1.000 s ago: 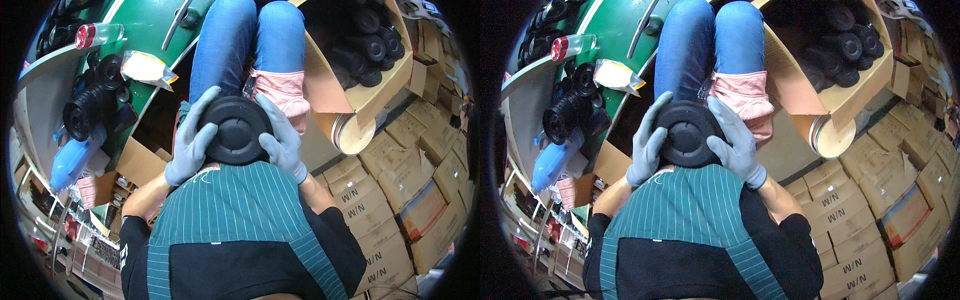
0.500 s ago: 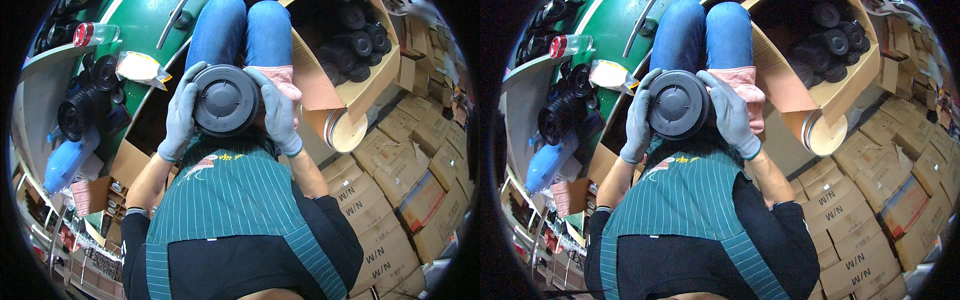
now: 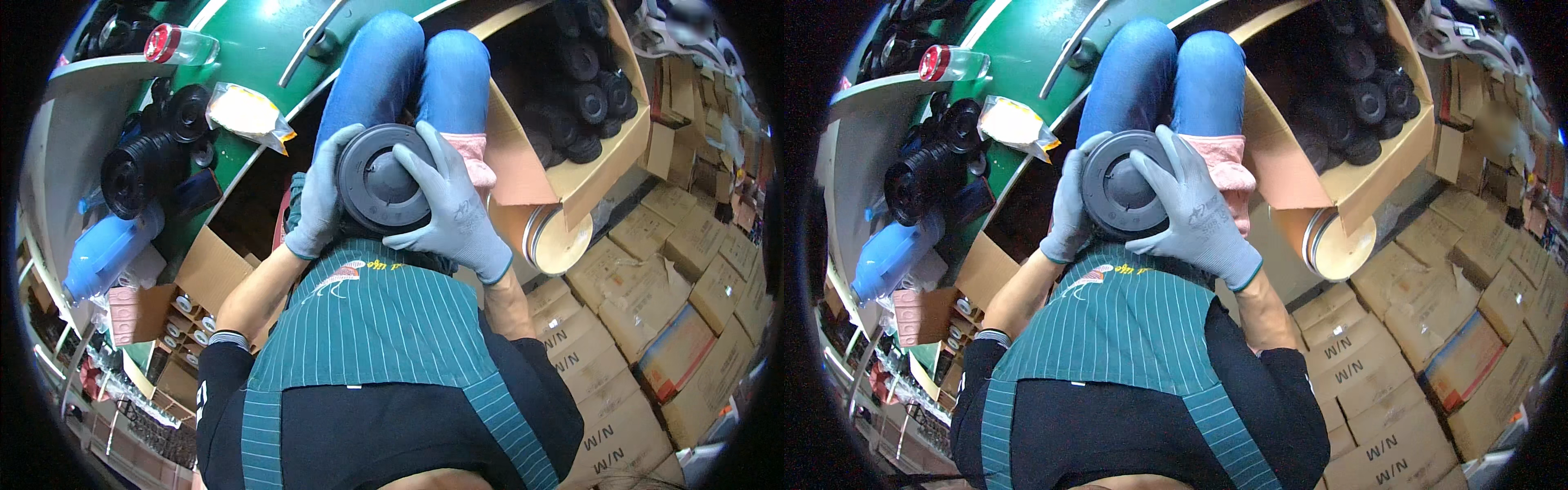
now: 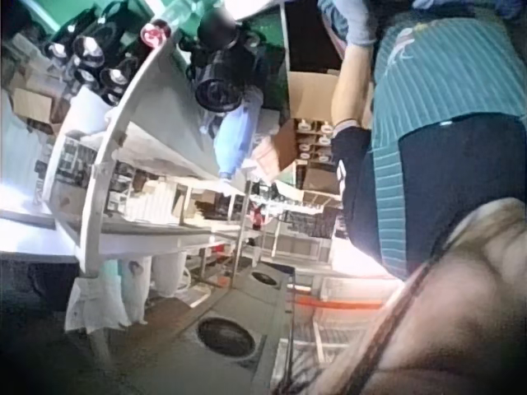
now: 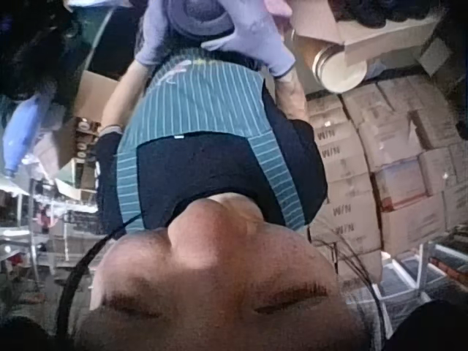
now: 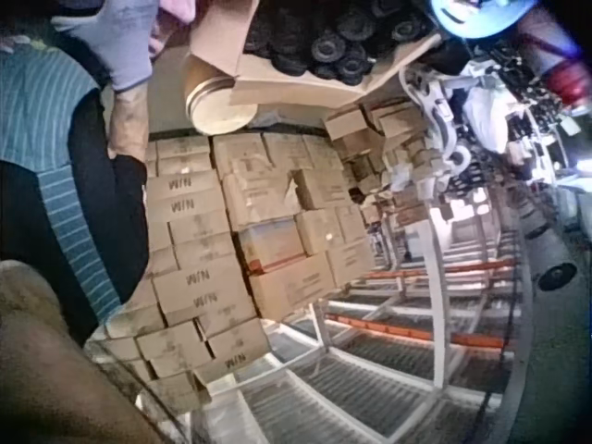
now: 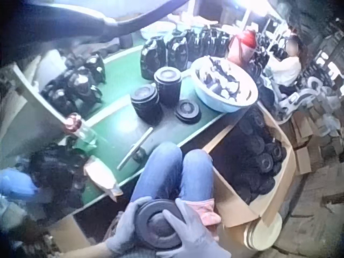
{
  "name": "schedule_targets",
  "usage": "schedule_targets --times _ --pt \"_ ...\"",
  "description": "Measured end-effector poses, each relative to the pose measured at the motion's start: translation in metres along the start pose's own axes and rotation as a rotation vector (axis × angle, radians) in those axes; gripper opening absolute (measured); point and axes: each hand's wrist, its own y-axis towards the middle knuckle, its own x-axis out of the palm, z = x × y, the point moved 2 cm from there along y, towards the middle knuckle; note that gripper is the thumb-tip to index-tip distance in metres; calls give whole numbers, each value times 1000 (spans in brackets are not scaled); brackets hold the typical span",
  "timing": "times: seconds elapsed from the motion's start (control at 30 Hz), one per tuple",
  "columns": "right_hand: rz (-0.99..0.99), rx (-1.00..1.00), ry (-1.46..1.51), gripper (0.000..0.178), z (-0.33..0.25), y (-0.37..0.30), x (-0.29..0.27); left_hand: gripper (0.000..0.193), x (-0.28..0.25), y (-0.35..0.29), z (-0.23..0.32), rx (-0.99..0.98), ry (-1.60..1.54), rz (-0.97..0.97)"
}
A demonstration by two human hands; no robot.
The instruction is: The person sits on the floor and repeatedly picks up black cylindrical containers, inserts a metal rod into the base, and places the assembled units into a cardboard box. The person handles the containers one at a time, using a cloth to wipe the interior before assembly.
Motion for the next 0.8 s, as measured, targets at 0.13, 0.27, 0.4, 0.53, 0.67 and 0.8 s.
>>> schedule_targets --times 0.13,0.27,0.4,0.53,0.67,0.8 --pt "15 23 21 106 -3 19 -23 44 -6 0 14 164 152 3" --pt "347 134 252 106 9 43 -59 54 -31 5 36 314 -6 97" --pt "577 366 1261 80 61 53 -41 113 -61 5 25 964 590 85" --pt "174 500 1771 90 59 90 -7 107 -54 8 8 777 406 132" --pt "75 613 1795 93 63 125 33 108 -73 25 93 1243 836 165" --pt "-58 532 1660 87 53 163 51 75 -84 42 134 1121 805 490"
